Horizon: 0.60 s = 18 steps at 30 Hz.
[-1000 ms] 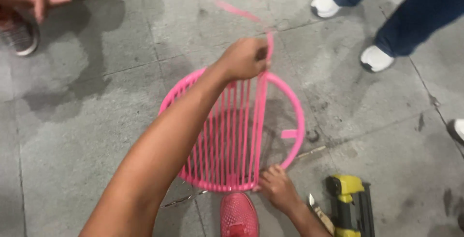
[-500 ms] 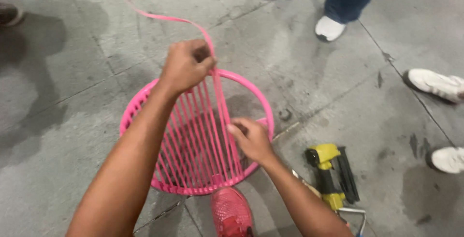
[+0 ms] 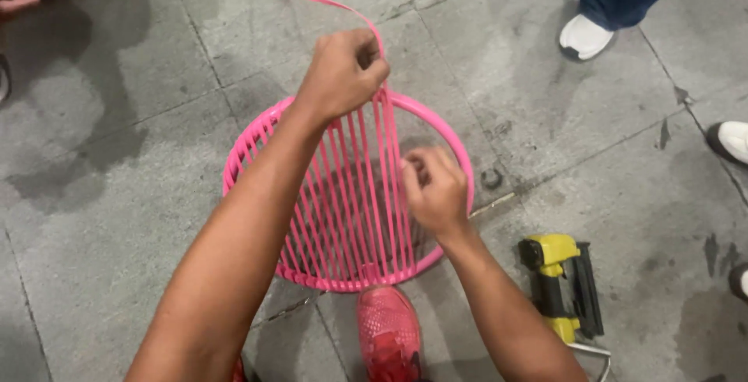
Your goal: Repairing or weaving a pink circular chair frame using pink plastic cord, a pneumatic staple gun, and a utility knife.
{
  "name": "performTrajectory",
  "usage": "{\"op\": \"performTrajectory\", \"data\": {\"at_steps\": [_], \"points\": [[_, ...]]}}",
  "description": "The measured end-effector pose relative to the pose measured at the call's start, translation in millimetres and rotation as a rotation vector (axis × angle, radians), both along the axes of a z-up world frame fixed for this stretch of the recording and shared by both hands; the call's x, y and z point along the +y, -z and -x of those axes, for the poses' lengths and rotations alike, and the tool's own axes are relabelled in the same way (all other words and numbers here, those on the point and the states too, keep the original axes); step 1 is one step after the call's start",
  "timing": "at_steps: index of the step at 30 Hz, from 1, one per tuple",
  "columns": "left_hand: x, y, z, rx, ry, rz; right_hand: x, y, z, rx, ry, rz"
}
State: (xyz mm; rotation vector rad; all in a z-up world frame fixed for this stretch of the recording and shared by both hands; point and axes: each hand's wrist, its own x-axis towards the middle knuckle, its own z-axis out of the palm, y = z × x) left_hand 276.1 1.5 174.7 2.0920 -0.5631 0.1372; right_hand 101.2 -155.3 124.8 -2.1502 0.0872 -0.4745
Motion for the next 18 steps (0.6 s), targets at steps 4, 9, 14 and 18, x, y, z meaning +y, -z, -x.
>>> {"op": "performTrajectory", "data": {"at_steps": [4, 9, 14, 18], "points": [[0, 2, 2, -0.03, 0.034, 0.028, 15, -18, 0, -0.118, -0.209, 0.069], [-1, 2, -1, -0.036, 0.021, 0.039, 21, -25, -16, -0.123, -0.162, 0.063], [-1, -5, 4, -0.015, 0.069, 0.042, 14, -51, -35, -0.05, -0.135, 0.187], [0, -3, 0, -0.017, 0.062, 0.061, 24, -58, -36, -0.069, -0.209, 0.222]]}}
